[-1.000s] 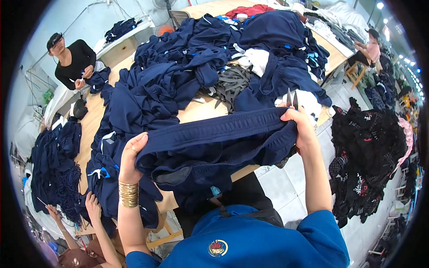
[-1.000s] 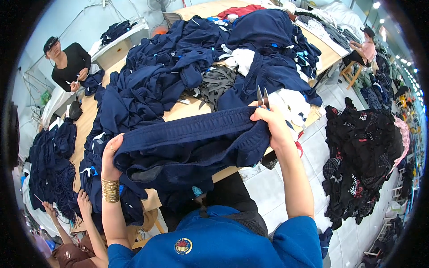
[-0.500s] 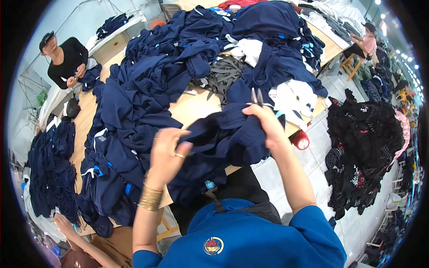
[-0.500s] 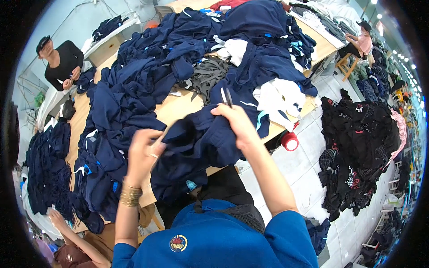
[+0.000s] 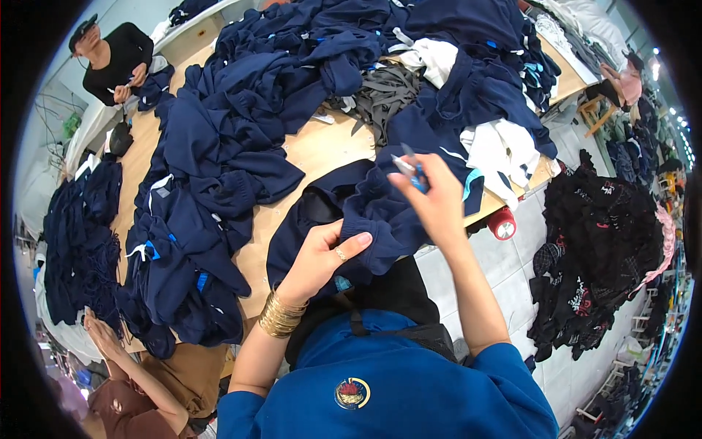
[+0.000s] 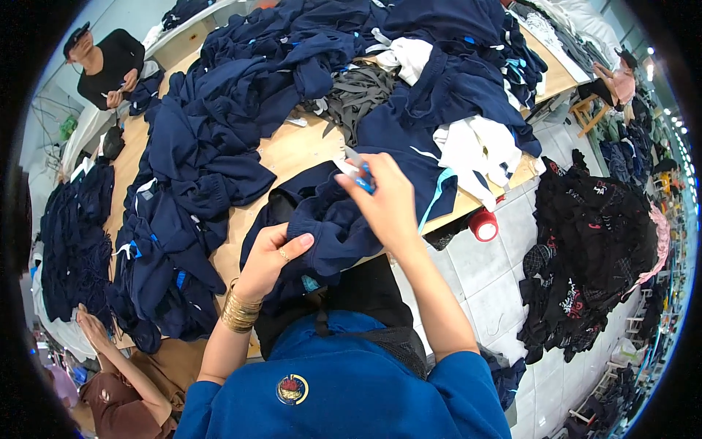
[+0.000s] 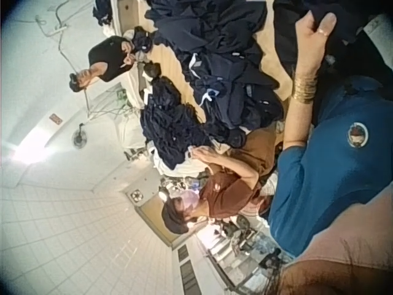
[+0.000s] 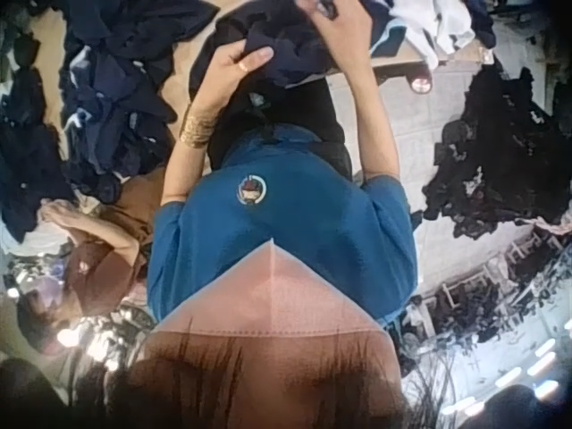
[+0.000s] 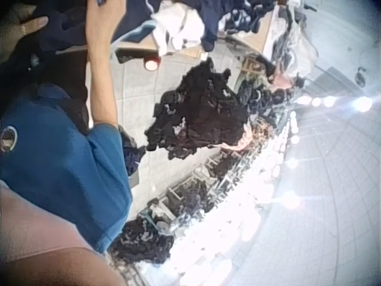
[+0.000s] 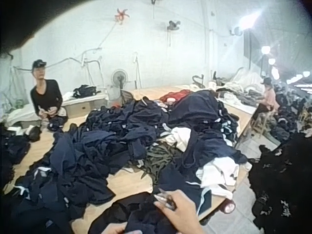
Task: Trimming loose threads from blue athletic shorts using snips at a garment factory.
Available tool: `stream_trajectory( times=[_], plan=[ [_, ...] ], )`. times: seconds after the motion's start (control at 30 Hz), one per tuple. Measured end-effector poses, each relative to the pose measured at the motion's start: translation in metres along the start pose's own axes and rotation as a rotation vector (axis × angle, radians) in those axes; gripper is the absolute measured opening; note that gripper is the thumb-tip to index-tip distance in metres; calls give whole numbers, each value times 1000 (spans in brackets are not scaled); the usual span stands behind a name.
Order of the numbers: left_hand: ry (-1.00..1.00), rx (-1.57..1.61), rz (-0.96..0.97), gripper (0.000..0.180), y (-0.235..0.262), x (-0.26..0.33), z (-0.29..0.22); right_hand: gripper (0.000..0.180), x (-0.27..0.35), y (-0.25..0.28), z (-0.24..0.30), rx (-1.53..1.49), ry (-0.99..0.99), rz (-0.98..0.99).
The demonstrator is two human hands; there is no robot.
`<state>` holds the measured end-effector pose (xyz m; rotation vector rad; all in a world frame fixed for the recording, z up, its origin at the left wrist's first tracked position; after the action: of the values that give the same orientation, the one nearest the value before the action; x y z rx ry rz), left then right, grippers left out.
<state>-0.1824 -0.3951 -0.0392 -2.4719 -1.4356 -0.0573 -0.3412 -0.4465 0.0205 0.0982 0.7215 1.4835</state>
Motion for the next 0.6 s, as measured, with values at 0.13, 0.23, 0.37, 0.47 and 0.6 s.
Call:
stream_trajectory(
  times=[0.13, 0.23, 0.37, 0.47, 0.6],
  plan=[
    [-62, -23, -83, 24, 6, 11, -8, 15, 28, 5, 28, -100, -8, 327],
    [-67, -37, -95, 24, 5, 13, -7, 28, 45, -2, 50, -183, 72, 390],
    [-56, -14, -134, 23, 0, 14, -4, 26, 57, -13, 55, -154, 128, 361],
    [-39, -78, -133, 23, -1, 13, 2, 18, 63, -18, 52, -108, 213, 282],
    [-59, -96, -99, 20, -1, 12, -1, 9, 64, -17, 31, -432, -70, 318]
  ],
)
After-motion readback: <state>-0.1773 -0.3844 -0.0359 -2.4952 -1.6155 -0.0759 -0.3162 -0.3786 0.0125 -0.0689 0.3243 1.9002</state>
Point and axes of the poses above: each hand's wrist, its own x-axis away from the middle knuckle, its own y-axis out of the back of the hand, z = x × y, the point moved 9 cm from there along -x, towards the middle knuckle, and after that the axes turned 8 degrees about z, right-handed, at the moved point
